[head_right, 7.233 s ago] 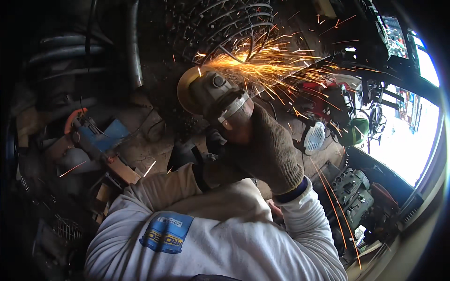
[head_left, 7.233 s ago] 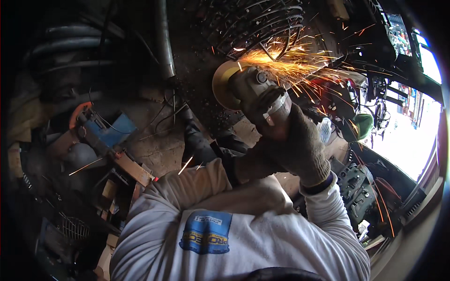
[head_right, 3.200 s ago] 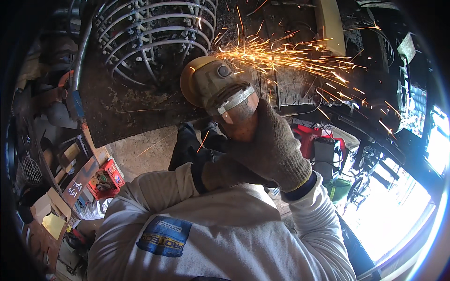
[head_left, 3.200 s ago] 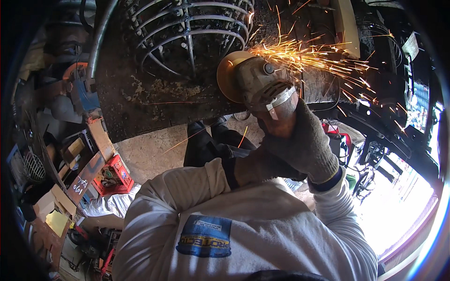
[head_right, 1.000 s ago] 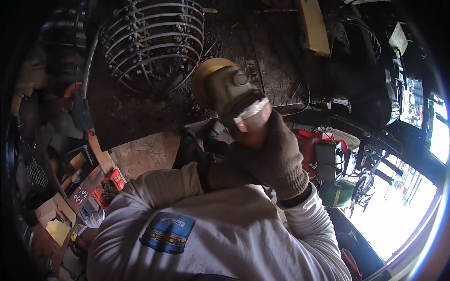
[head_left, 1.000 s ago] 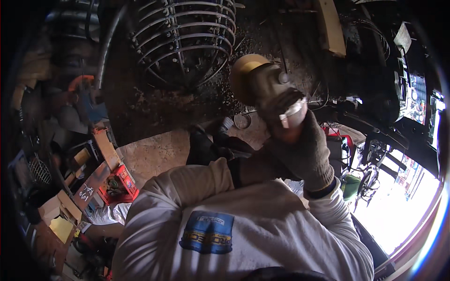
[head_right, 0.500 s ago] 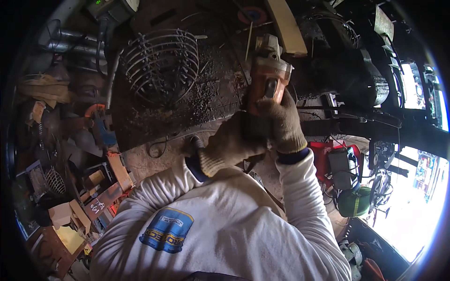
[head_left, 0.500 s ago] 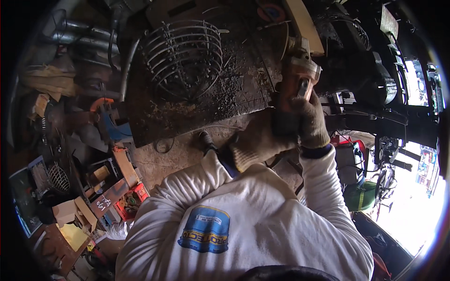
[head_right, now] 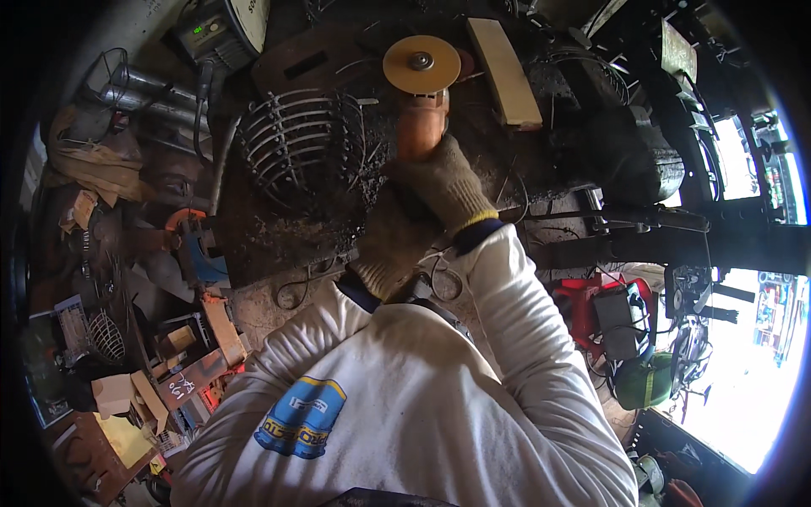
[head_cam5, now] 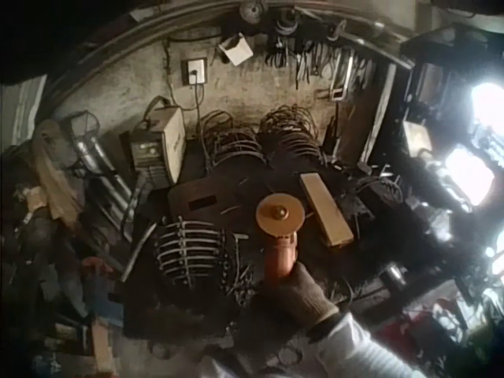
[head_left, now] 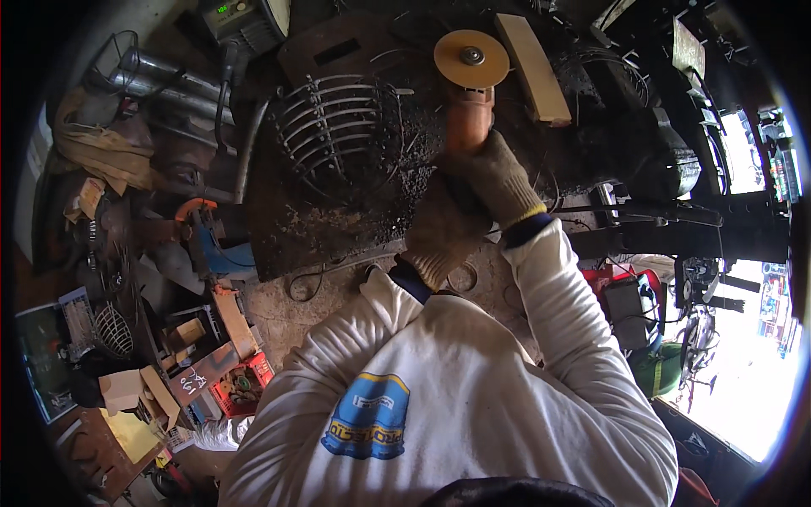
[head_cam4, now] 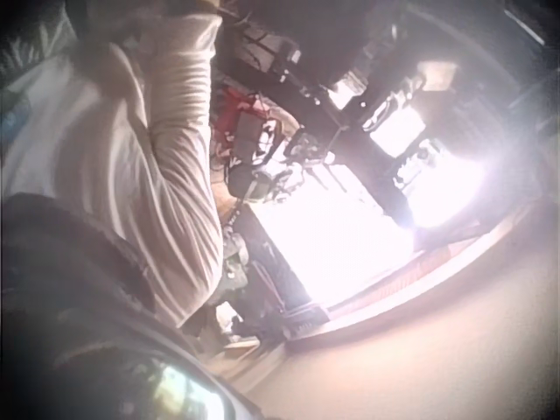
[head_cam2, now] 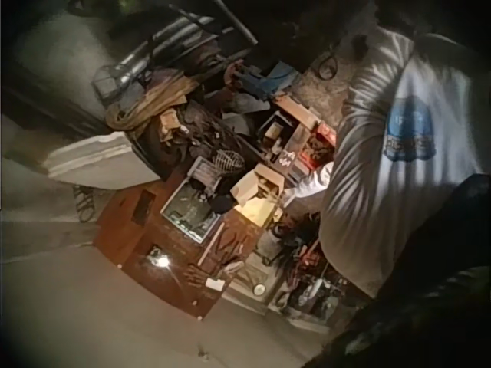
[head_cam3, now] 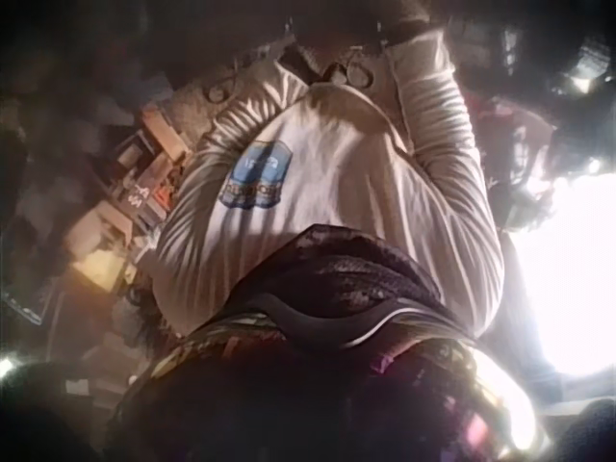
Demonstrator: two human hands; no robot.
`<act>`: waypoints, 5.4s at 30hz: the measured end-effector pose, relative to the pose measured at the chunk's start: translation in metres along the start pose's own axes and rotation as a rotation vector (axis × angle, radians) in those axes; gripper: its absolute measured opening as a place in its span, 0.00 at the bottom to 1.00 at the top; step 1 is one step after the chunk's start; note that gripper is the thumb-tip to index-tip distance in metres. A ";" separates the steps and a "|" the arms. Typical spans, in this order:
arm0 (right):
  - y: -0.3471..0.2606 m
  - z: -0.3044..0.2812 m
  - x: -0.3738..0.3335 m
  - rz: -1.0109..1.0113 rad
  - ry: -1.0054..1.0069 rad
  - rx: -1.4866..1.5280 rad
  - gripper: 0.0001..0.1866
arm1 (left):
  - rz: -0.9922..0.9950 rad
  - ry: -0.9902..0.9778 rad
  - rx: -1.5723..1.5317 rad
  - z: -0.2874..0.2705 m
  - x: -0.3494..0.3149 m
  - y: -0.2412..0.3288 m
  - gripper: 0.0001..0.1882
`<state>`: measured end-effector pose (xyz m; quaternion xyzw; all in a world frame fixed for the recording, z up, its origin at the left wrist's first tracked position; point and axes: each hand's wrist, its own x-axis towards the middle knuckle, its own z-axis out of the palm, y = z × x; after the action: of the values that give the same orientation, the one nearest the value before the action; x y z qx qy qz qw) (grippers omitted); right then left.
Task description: The person welds metal rods onto a hemispherical cage structure using a welding electrode, then grinds the welded joints with an angle grinder and hammers the cage with a mallet.
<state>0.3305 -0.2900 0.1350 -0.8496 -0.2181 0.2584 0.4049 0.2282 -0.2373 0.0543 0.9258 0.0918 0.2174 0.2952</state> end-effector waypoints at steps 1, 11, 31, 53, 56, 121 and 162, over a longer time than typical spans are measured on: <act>0.000 -0.001 0.007 -0.004 0.004 0.000 0.32 | 0.097 -0.001 0.183 0.001 0.002 -0.002 0.24; 0.011 0.032 0.120 -0.135 -0.176 -0.176 0.29 | 0.060 0.074 0.443 0.022 0.035 -0.053 0.22; 0.025 0.045 0.090 -0.272 0.239 -0.671 0.55 | -0.773 -0.112 0.848 -0.209 -0.063 -0.223 0.26; 0.010 0.051 0.098 -0.350 0.705 -0.647 0.34 | -0.542 0.393 0.024 -0.225 -0.128 -0.156 0.16; -0.003 0.077 0.028 -0.538 0.308 0.031 0.46 | -0.528 0.340 -0.415 -0.186 -0.118 -0.104 0.14; 0.055 0.004 -0.018 -0.137 -0.132 -0.267 0.35 | -0.287 0.452 0.239 -0.125 -0.097 -0.168 0.08; 0.036 0.021 -0.029 0.321 -0.355 0.025 0.26 | -0.336 0.129 -0.452 -0.166 -0.108 -0.096 0.09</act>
<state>0.3009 -0.3151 0.1023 -0.8095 -0.1446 0.4673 0.3246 0.0522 -0.1079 0.0818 0.7929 0.2115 0.2387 0.5193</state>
